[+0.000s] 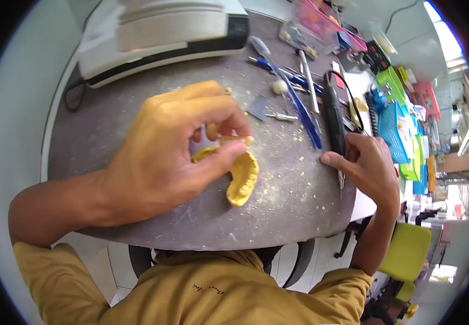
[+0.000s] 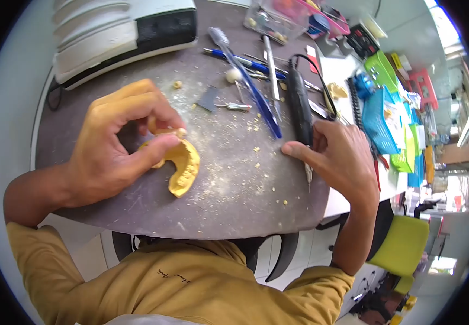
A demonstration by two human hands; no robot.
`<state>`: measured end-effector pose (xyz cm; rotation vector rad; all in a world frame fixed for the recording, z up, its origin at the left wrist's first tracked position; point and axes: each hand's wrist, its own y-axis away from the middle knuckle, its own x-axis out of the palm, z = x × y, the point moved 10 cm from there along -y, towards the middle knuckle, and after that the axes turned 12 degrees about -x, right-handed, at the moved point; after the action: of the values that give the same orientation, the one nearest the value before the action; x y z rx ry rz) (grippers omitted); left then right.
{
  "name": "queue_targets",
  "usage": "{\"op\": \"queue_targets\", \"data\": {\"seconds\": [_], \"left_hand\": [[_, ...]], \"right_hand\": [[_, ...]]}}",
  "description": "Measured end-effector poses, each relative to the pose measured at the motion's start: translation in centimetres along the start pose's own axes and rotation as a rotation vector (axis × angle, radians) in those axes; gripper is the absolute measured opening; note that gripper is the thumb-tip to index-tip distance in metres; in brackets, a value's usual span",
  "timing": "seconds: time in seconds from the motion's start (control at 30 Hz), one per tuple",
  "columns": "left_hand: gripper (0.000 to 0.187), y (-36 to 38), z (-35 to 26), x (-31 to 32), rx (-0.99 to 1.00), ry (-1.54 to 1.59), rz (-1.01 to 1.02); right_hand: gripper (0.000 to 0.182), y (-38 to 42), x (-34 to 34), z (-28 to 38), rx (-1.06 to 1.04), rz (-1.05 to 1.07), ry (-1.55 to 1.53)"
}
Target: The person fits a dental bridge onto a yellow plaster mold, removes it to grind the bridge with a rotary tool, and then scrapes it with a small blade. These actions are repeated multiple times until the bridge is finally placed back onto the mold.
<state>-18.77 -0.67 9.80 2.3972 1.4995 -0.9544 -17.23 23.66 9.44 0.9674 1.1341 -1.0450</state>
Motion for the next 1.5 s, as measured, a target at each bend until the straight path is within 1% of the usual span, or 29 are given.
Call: {"op": "queue_targets", "data": {"seconds": [0.07,0.1,0.17,0.2,0.27,0.3,0.33,0.4,0.47,0.53,0.57,0.63,0.67,0.73,0.77,0.8,0.87,0.9,1.03,1.1,1.13,1.2,1.23,1.27,1.33,1.37,1.4,1.47,1.5], "left_hand": [[0.01,0.1,-0.2,-0.2,0.045,0.142,0.011],[0.01,0.1,-0.2,-0.4,0.043,0.122,-0.016],[0.01,0.0,0.7,0.4,-0.05,0.311,0.1],[0.01,0.0,0.8,0.3,-0.052,0.307,0.077],[0.013,-0.1,1.6,1.1,-0.145,0.483,0.167],[0.016,-0.1,1.8,1.4,-0.203,0.481,0.228],[0.016,-0.1,1.8,1.3,-0.2,0.477,0.22],[0.017,-0.1,2.0,1.8,-0.229,0.595,0.266],[0.016,-0.2,2.0,1.8,-0.264,0.594,0.286],[0.016,-0.2,2.4,1.9,-0.306,0.598,0.299],[0.016,-0.2,2.5,1.9,-0.307,0.63,0.299],[0.016,-0.3,2.7,2.0,-0.316,0.661,0.297],[0.017,-0.2,3.1,2.2,-0.347,0.725,0.281],[0.019,-0.4,3.6,2.4,-0.385,0.792,0.273],[0.019,-0.5,3.6,2.4,-0.389,0.854,0.285],[0.02,-0.5,3.6,2.4,-0.393,0.917,0.296],[0.02,-0.5,3.8,2.5,-0.388,0.901,0.287],[0.02,-0.5,3.7,2.3,-0.373,0.88,0.275],[0.02,-0.4,3.9,2.6,-0.449,0.829,0.317],[0.02,-0.5,3.8,2.5,-0.435,0.835,0.315],[0.02,-0.5,3.9,2.6,-0.439,0.832,0.317],[0.022,-0.2,4.3,2.9,-0.499,0.856,0.336],[0.022,-0.2,4.3,3.0,-0.498,0.855,0.332],[0.023,-0.2,4.3,3.0,-0.495,0.905,0.312],[0.024,-0.2,4.2,2.6,-0.491,0.958,0.284],[0.025,0.0,4.3,2.9,-0.543,0.982,0.316],[0.026,0.2,4.4,3.2,-0.596,1.008,0.349],[0.027,0.3,4.6,3.4,-0.615,1.042,0.367],[0.027,0.5,4.6,3.7,-0.634,1.07,0.393]], "right_hand": [[0.051,0.3,0.8,-0.8,0.068,0.014,-0.134],[0.051,0.4,0.8,-1.0,0.037,0.0,-0.134],[0.044,1.0,-0.1,-3.0,0.085,-0.211,-0.392],[0.041,1.4,-1.4,-3.0,0.058,-0.386,-0.502],[0.034,2.6,-2.0,-3.5,0.122,-0.664,-0.968],[0.027,2.3,-1.7,-3.4,0.012,-0.82,-1.293],[0.023,0.8,-1.9,-1.7,-0.177,-0.688,-1.477],[0.024,-0.7,-2.1,1.6,-0.319,-0.597,-1.528],[0.025,-1.8,-1.9,3.8,-0.357,-0.607,-1.502],[0.027,-3.0,-1.3,6.4,-0.31,-0.521,-1.404],[0.027,-3.5,-1.0,7.2,-0.314,-0.512,-1.41],[0.027,-4.4,-0.4,8.8,-0.357,-0.433,-1.261],[0.027,-4.8,0.0,8.9,-0.356,-0.429,-1.267],[0.03,-5.1,0.7,9.9,-0.487,-0.388,-1.218],[0.039,-5.1,1.2,10.3,-0.564,-0.406,-1.235],[0.039,-5.2,1.8,10.3,-0.558,-0.402,-1.24],[0.043,-5.1,2.4,11.4,-0.645,-0.358,-1.234],[0.043,-5.1,2.4,11.4,-0.625,-0.374,-1.296],[0.037,-5.1,2.4,11.1,-0.608,-0.358,-1.282],[0.029,-5.2,2.2,10.5,-0.505,-0.362,-1.243],[0.029,-5.0,2.0,10.4,-0.503,-0.363,-1.247],[0.035,-4.8,1.1,8.9,-0.428,-0.462,-1.098],[0.048,-4.7,0.9,8.5,-0.46,-0.535,-1.116],[0.048,-4.8,0.8,8.4,-0.465,-0.534,-1.115],[0.052,-4.1,-0.9,8.3,-0.574,-0.688,-1.059],[0.052,-4.0,-1.0,8.0,-0.579,-0.683,-1.059],[0.046,-3.6,-1.6,8.8,-0.675,-0.646,-0.87],[0.035,-2.4,-2.0,10.9,-0.849,-0.562,-0.488],[0.036,-2.3,-2.3,11.9,-0.874,-0.491,-0.48]]}}
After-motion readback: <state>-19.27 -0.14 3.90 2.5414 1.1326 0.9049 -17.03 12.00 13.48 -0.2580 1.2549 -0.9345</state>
